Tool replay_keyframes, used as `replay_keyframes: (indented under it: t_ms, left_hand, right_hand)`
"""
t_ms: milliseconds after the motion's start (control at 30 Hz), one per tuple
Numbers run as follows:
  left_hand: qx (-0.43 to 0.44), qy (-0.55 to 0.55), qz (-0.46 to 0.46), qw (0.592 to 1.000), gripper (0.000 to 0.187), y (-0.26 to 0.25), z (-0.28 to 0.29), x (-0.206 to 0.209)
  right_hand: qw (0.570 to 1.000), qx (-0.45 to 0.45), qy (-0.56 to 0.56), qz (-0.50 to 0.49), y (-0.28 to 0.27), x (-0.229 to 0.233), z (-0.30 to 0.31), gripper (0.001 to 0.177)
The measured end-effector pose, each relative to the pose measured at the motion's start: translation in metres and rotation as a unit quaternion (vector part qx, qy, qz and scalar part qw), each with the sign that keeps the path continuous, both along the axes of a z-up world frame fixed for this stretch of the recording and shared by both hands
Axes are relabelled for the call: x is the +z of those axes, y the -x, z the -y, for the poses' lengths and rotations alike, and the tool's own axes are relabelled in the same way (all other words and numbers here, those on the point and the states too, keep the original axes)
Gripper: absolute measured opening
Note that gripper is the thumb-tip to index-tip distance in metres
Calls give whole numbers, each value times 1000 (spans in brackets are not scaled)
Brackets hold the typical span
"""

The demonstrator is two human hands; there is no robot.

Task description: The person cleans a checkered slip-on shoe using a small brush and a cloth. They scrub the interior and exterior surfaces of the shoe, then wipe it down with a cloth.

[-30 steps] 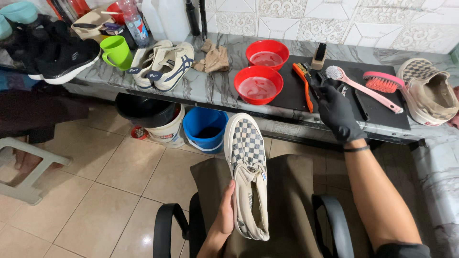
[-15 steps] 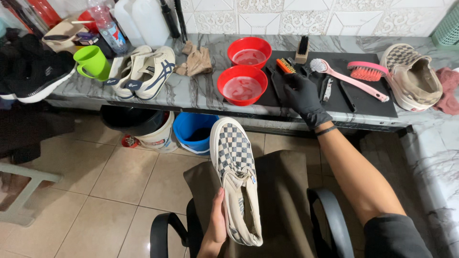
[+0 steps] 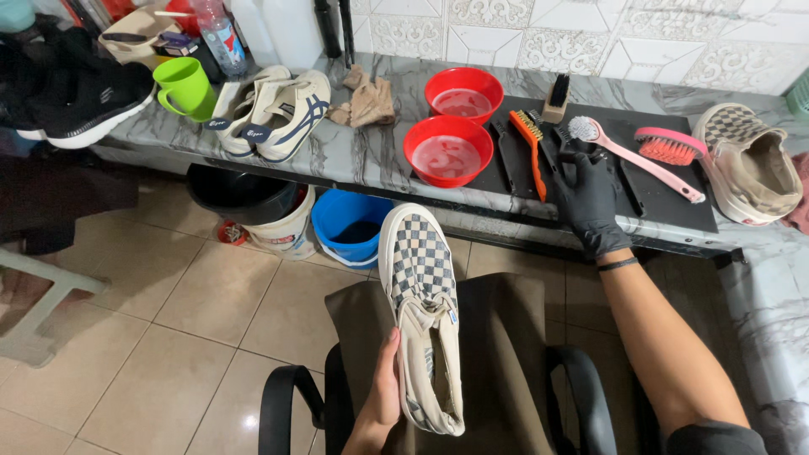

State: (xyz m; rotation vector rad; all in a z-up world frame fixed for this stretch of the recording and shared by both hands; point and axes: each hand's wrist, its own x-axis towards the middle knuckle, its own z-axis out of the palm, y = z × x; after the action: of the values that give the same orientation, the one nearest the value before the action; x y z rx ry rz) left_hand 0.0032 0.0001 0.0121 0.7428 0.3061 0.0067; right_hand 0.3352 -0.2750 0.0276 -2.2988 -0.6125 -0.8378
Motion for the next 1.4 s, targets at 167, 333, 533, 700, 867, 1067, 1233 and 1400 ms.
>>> replay_keyframes:
  t_ms: [167,333,533,700,867,1067,1233,1400]
  left_hand:
    - [6,16,-19,1000,71,-5,-9,-13]
    - [-19,67,-1,998,76,-4,-9,-11]
    - [-2,-39,42,998,67,5,-5,-1]
    - [-46,-65,-9,997,69,7,-8,-9]
    - [-45,-111,28,992,68,7,-6,1]
    - [-52,-126,71,988,66,7,-5,4]
    - [-48,-127,83,987,65,5,-4,0]
    - [-75,-87,71,991,70,7,-3,7]
  right_hand:
    - [993,-84,24,-83,5,-14,8,31]
    - [994,-59,52,-73,12,-16,9,31]
    - [997,-31,-13,-72,22,-12,6,32]
    - [995,-32,35,-86,22,-6,8,39]
    - [994,-13,21,-108,24,-4,7,41]
    - [994,-17,26,-103,28,-1,6,40]
    - [993,6,-1,-118,29,1,4,36]
    - [993,19,-7,-116,30,3,4,33]
